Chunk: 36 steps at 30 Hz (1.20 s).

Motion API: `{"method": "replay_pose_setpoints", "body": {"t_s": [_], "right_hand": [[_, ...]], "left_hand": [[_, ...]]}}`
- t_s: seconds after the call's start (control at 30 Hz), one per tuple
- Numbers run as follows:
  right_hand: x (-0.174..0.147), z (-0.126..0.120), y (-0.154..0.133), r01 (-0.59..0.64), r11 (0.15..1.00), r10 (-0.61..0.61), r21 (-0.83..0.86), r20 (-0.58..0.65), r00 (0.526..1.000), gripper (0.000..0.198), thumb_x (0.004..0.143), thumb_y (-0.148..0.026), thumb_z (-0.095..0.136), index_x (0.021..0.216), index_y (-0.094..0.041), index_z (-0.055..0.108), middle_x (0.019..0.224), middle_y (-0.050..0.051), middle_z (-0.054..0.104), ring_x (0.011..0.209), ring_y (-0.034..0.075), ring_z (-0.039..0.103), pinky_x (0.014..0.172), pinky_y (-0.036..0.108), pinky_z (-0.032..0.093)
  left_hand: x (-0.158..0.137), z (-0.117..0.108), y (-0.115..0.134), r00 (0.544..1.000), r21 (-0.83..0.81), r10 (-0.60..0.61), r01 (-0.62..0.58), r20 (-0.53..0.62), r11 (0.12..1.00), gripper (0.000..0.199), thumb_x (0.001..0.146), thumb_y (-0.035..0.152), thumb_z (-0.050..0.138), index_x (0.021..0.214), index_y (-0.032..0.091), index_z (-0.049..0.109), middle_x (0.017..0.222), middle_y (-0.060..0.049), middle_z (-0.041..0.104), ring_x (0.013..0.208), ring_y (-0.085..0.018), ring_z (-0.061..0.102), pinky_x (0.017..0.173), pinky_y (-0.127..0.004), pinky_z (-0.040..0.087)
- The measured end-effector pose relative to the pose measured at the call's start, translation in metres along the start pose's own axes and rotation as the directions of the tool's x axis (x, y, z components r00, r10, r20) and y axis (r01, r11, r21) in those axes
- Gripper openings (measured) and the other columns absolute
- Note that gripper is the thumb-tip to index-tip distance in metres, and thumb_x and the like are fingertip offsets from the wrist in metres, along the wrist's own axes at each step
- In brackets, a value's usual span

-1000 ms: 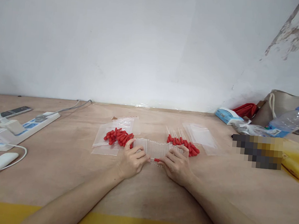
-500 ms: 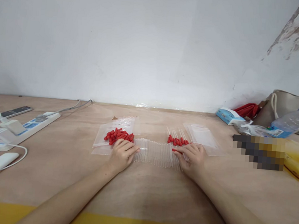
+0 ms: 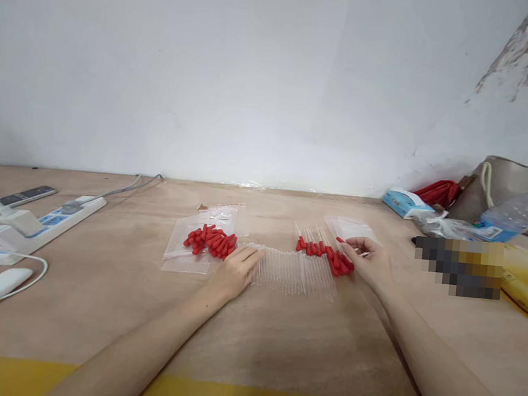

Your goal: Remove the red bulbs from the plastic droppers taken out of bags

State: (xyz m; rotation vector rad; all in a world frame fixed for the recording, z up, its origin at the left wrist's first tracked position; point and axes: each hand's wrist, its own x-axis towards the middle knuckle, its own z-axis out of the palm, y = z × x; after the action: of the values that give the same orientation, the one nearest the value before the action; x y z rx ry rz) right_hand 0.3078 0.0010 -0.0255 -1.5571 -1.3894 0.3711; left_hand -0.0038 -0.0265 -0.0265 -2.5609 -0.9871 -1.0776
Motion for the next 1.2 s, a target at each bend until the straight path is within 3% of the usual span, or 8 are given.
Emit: {"method": "replay_pose_setpoints", "body": {"t_s": [0.13, 0.23, 0.47, 0.7, 0.8, 0.93, 1.0, 1.2], "right_hand": [[-0.001, -0.002, 0.000, 0.089, 0.988, -0.080, -0.127, 0.074, 0.994, 0.029, 0.066, -0.047, 0.058, 0.076, -0.021, 0.064, 0.073, 0.002, 0.064, 0.066, 0.015, 0.055, 0.058, 0.026, 0.040], [-0.003, -0.004, -0.004, 0.091, 0.965, -0.074, -0.247, 0.076, 0.994, 0.029, 0.066, -0.049, 0.056, 0.073, -0.022, 0.064, 0.072, 0.002, 0.065, 0.067, 0.017, 0.056, 0.060, 0.027, 0.038], [-0.005, -0.011, -0.011, 0.152, 0.926, -0.129, -0.345, 0.090, 0.988, 0.034, 0.068, -0.053, 0.050, 0.065, -0.022, 0.064, 0.070, 0.003, 0.065, 0.069, 0.018, 0.057, 0.061, 0.028, 0.036], [0.000, -0.007, -0.006, -0.032, 0.959, 0.036, -0.281, 0.009, 0.999, 0.033, 0.072, -0.049, 0.046, 0.069, -0.022, 0.064, 0.059, 0.001, 0.062, 0.060, 0.016, 0.055, 0.057, 0.026, 0.033], [-0.001, 0.001, -0.020, 0.024, 0.941, -0.003, -0.337, 0.062, 0.998, 0.029, 0.070, -0.046, 0.048, 0.074, -0.024, 0.066, 0.068, 0.001, 0.064, 0.066, 0.017, 0.055, 0.061, 0.028, 0.032], [-0.006, 0.021, -0.049, 0.221, 0.841, -0.129, -0.494, 0.212, 0.969, 0.027, 0.073, -0.047, 0.047, 0.074, -0.030, 0.068, 0.077, 0.001, 0.065, 0.080, 0.021, 0.052, 0.069, 0.033, 0.026], [-0.008, 0.033, -0.061, 0.262, 0.800, -0.154, -0.540, 0.238, 0.959, 0.031, 0.075, -0.048, 0.044, 0.073, -0.027, 0.068, 0.077, 0.004, 0.063, 0.082, 0.022, 0.051, 0.071, 0.035, 0.024], [-0.001, 0.061, -0.070, 0.131, 0.768, 0.013, -0.627, 0.219, 0.976, 0.033, 0.070, -0.050, 0.048, 0.068, -0.020, 0.063, 0.077, 0.007, 0.061, 0.083, 0.024, 0.050, 0.073, 0.040, 0.023]], "left_hand": [[0.000, 0.001, 0.006, 0.997, -0.050, 0.014, -0.010, 0.079, 0.999, 0.022, 0.082, 0.009, 0.043, 0.099, 0.017, 0.056, 0.088, -0.006, 0.060, 0.082, -0.016, 0.053, 0.075, -0.030, 0.047], [0.000, -0.001, 0.009, 0.994, -0.076, 0.005, 0.004, 0.114, 0.997, 0.019, 0.083, 0.017, 0.046, 0.099, 0.016, 0.056, 0.090, -0.007, 0.060, 0.084, -0.017, 0.053, 0.076, -0.031, 0.047], [0.000, -0.012, 0.012, 0.979, -0.049, -0.008, 0.018, 0.206, 0.999, 0.043, 0.076, 0.047, 0.056, 0.108, 0.019, 0.057, 0.101, -0.008, 0.059, 0.094, -0.022, 0.051, 0.082, -0.037, 0.042], [0.001, -0.017, 0.009, 0.949, -0.008, 0.006, -0.004, 0.315, 1.000, 0.046, 0.079, 0.049, 0.050, 0.119, 0.026, 0.050, 0.123, -0.005, 0.052, 0.117, -0.024, 0.041, 0.099, -0.046, 0.025], [0.001, -0.016, 0.008, 0.938, -0.002, -0.009, 0.011, 0.347, 1.000, 0.041, 0.082, 0.046, 0.047, 0.118, 0.027, 0.050, 0.123, -0.004, 0.053, 0.119, -0.023, 0.040, 0.103, -0.048, 0.018], [0.000, -0.015, 0.008, 0.934, 0.000, -0.023, 0.025, 0.356, 1.000, 0.038, 0.084, 0.045, 0.045, 0.116, 0.026, 0.052, 0.122, -0.004, 0.053, 0.119, -0.022, 0.041, 0.104, -0.049, 0.014], [0.000, -0.015, 0.008, 0.934, 0.000, -0.027, 0.029, 0.356, 1.000, 0.039, 0.083, 0.046, 0.045, 0.117, 0.026, 0.051, 0.122, -0.005, 0.053, 0.119, -0.022, 0.041, 0.104, -0.050, 0.014], [-0.002, -0.015, 0.008, 0.937, -0.002, -0.022, 0.025, 0.348, 1.000, 0.043, 0.082, 0.048, 0.046, 0.118, 0.026, 0.050, 0.123, -0.007, 0.051, 0.120, -0.023, 0.040, 0.104, -0.050, 0.017]]}}
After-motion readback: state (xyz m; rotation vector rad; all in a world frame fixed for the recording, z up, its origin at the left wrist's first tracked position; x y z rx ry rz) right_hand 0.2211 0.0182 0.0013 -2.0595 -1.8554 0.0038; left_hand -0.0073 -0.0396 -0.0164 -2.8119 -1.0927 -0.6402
